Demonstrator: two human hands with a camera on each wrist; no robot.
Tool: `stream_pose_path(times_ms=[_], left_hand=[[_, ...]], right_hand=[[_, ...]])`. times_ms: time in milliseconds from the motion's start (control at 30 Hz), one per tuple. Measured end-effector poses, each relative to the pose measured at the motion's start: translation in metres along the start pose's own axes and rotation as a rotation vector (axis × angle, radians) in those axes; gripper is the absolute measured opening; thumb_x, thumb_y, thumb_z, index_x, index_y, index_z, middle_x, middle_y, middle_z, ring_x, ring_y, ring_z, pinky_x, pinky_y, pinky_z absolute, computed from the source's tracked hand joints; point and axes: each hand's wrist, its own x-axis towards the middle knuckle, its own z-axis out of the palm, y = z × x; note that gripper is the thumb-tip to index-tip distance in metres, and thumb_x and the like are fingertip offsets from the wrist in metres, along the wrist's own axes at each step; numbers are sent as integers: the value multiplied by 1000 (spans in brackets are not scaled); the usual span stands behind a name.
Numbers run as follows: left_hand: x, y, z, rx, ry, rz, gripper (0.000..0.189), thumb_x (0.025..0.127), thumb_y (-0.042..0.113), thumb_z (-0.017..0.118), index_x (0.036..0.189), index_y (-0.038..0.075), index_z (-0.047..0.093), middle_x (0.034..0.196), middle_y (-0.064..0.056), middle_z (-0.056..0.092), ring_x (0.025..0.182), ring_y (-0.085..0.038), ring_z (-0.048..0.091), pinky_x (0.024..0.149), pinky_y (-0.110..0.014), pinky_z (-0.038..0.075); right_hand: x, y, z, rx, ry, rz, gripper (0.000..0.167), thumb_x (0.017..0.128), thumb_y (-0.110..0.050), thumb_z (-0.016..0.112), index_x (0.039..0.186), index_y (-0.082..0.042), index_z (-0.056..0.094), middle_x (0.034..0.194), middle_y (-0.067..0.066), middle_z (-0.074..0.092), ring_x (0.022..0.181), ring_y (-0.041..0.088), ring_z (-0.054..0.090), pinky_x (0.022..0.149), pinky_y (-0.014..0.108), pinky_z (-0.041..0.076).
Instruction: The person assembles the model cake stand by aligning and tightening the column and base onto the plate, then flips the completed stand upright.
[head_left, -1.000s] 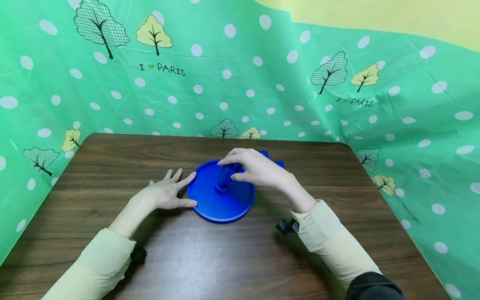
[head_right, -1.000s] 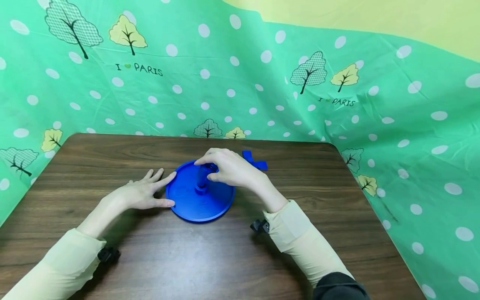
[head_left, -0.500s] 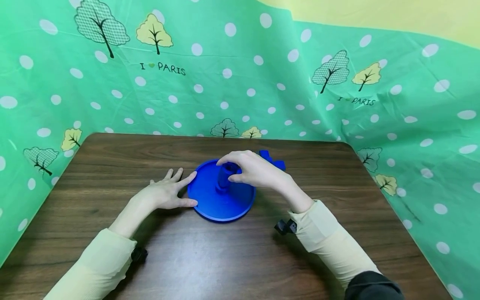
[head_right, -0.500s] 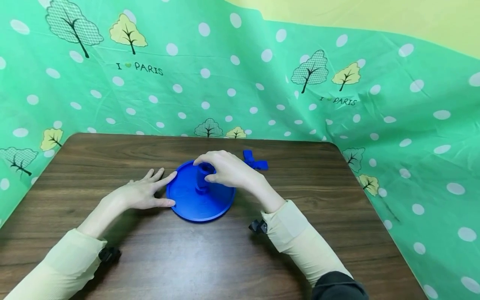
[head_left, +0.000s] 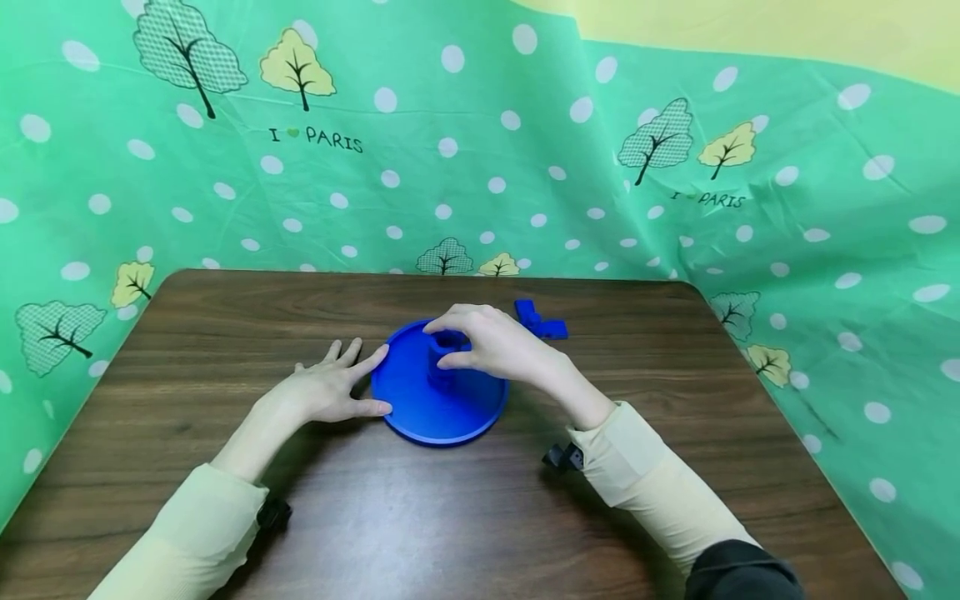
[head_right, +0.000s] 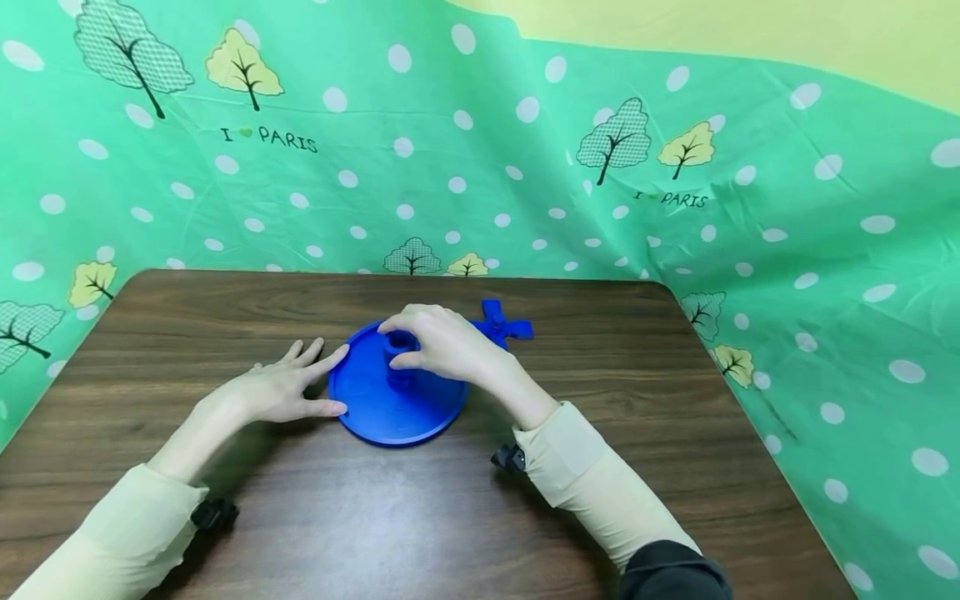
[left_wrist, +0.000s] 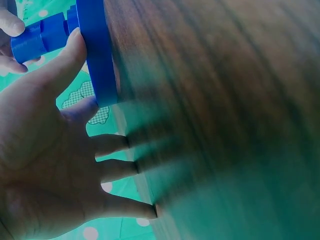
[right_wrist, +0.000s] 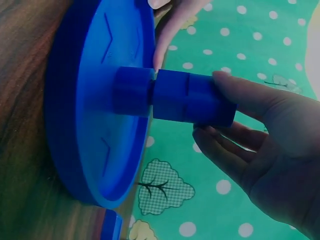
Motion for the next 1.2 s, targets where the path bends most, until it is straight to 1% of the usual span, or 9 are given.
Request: stream_pose_path(times_ms=[133, 200, 333, 400, 500, 700, 967, 1067, 1200], left_hand=[[-1, 0, 0, 6, 8, 10, 97, 93, 73, 56, 167, 26, 14, 172, -27, 7, 156, -57, 4, 106, -90, 15], [-1, 0, 0, 9, 11, 16, 97, 93, 73, 56, 167, 25, 15, 171, -28, 8, 156, -58, 5, 105, -90, 15], [-3, 0, 1, 7, 14, 22, 97, 93, 72, 56, 167, 24, 15, 171, -29, 8, 155, -59, 5, 104, -91, 14], [-5, 0, 2, 8, 12, 17, 97, 94, 72, 56, 167, 24, 15, 171, -29, 8, 155, -58, 5, 105, -91, 14], [-5, -1, 3, 11, 14, 16, 97, 93, 72, 56, 167, 24, 15, 171, -29, 8, 155, -59, 6, 104, -91, 15], [-1, 0, 3, 13, 24, 33, 97, 93, 72, 56, 167, 23, 16, 171, -29, 9, 155, -59, 6, 103, -91, 16], [0, 1, 3, 11, 16, 24, 98, 93, 74, 55, 167, 25, 14, 171, -28, 8, 155, -58, 5, 104, -91, 15], [0, 1, 3, 9, 14, 23, 98, 93, 74, 55, 167, 25, 14, 171, -28, 7, 156, -58, 5, 105, -91, 15], [0, 1, 2, 9, 10, 25, 97, 93, 73, 55, 167, 24, 14, 171, -28, 7, 155, -58, 5, 105, -91, 15]], right_hand=[[0, -1, 2, -32, 29, 20, 49, 90, -41, 80, 131, -17, 70, 118, 0, 71, 106, 14, 68, 90, 32, 58], [-1, -1, 2, -34, 33, 23, 52, 89, -45, 79, 132, -16, 70, 118, 0, 71, 106, 14, 69, 89, 32, 58], [-5, -1, 1, -11, 7, 7, 59, 91, -44, 78, 140, -15, 65, 132, 1, 69, 120, 16, 67, 101, 34, 56], [-7, -1, 0, 8, -11, -11, 61, 92, -40, 77, 145, -16, 60, 140, 1, 65, 130, 17, 63, 108, 36, 53], [-9, 0, -1, 33, -21, -36, 61, 94, -32, 77, 149, -16, 56, 146, 2, 61, 136, 19, 59, 112, 37, 50], [-12, 4, -2, 60, 7, -60, 52, 95, -23, 76, 144, -14, 61, 138, 3, 66, 128, 17, 63, 106, 34, 54], [-10, 3, 1, 29, 53, -9, 49, 92, -39, 78, 133, -15, 70, 123, -1, 70, 113, 13, 67, 96, 30, 57], [-10, 3, 1, 24, 56, 1, 54, 90, -45, 78, 135, -16, 68, 123, -2, 69, 112, 11, 66, 96, 30, 57], [-12, 6, -1, 49, 29, -22, 58, 92, -43, 76, 142, -17, 63, 134, 0, 67, 122, 13, 63, 103, 33, 55]])
